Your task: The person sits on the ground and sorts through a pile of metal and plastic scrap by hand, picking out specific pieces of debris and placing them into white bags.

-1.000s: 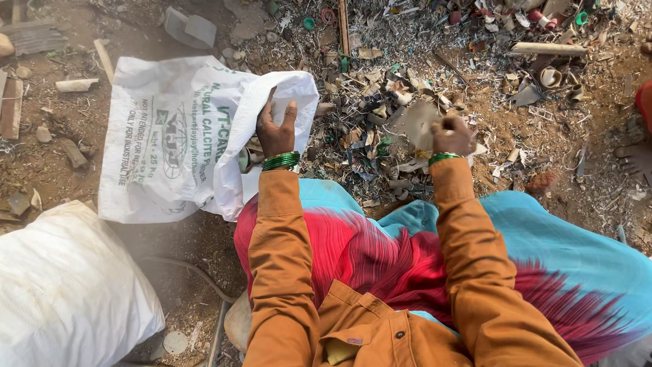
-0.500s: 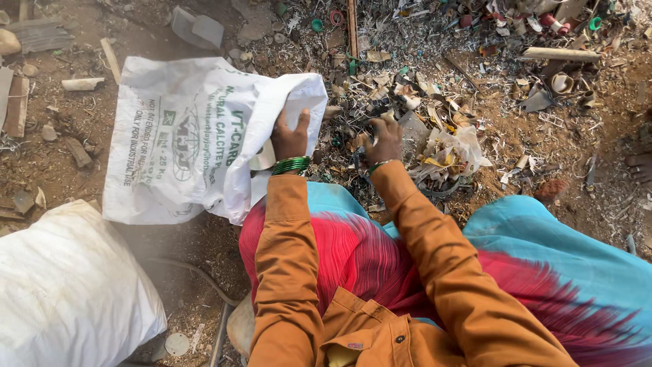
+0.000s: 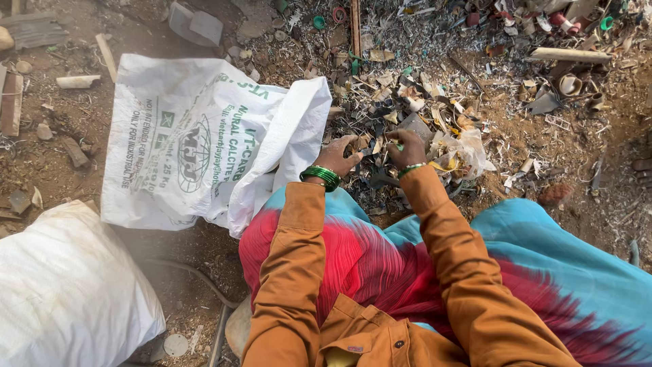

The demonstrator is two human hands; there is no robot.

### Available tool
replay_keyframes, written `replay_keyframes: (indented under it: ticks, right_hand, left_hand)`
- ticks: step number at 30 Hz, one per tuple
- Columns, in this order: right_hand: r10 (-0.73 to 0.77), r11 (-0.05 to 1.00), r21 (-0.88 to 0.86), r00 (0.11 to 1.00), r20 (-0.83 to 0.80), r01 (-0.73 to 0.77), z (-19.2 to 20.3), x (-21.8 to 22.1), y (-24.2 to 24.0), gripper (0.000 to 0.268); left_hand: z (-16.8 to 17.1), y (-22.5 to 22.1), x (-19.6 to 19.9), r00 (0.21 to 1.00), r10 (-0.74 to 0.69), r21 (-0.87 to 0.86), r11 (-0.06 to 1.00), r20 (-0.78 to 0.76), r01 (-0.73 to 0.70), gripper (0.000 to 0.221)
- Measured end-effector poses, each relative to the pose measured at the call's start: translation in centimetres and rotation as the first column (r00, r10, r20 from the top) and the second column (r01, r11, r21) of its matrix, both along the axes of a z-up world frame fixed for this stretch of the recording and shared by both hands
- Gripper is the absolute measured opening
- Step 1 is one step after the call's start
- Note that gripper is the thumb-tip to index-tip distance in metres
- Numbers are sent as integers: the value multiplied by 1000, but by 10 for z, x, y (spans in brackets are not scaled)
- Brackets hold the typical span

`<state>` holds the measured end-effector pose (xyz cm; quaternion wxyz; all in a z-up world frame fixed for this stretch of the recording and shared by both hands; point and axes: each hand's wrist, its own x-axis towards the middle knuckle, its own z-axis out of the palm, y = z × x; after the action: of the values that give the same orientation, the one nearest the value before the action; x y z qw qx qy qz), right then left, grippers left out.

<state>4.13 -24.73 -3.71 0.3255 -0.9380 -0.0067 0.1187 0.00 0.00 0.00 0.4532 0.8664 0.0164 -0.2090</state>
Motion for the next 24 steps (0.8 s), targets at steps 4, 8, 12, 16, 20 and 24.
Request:
replay_keyframes:
  ticks: [4,8,12,16,20,24]
  right_hand:
    - [251,962,-205,889,384,-183,-7,91,36,30]
    - [620,737,-565,705,345,-371,2,138,51,41]
    - [380,839,-414,925,-16,-352,32,121,35,26]
    - [-109,980,197,901,421,26,41,82,-13,20]
    - [-609,364,837,785,-117,408,20,25,-71,23]
    - [-361,386,809,880,-310,444,-1,-27,-76,13]
  left_hand:
    - [-6,12,5,996,19,27,999,87,-21,65]
    - [-23,19,6,999,24,-20,1000,27,-24,67]
    - [-28,20,10,996,28,5,1000,82,-28,65]
    - [-21,15,7,996,24,-61,998,82,-19,66]
    - [-11,11,8,995,7,-19,1000,97,-5,67]
    - [-3,7,10,997,-5,-5,1000,74,5,67]
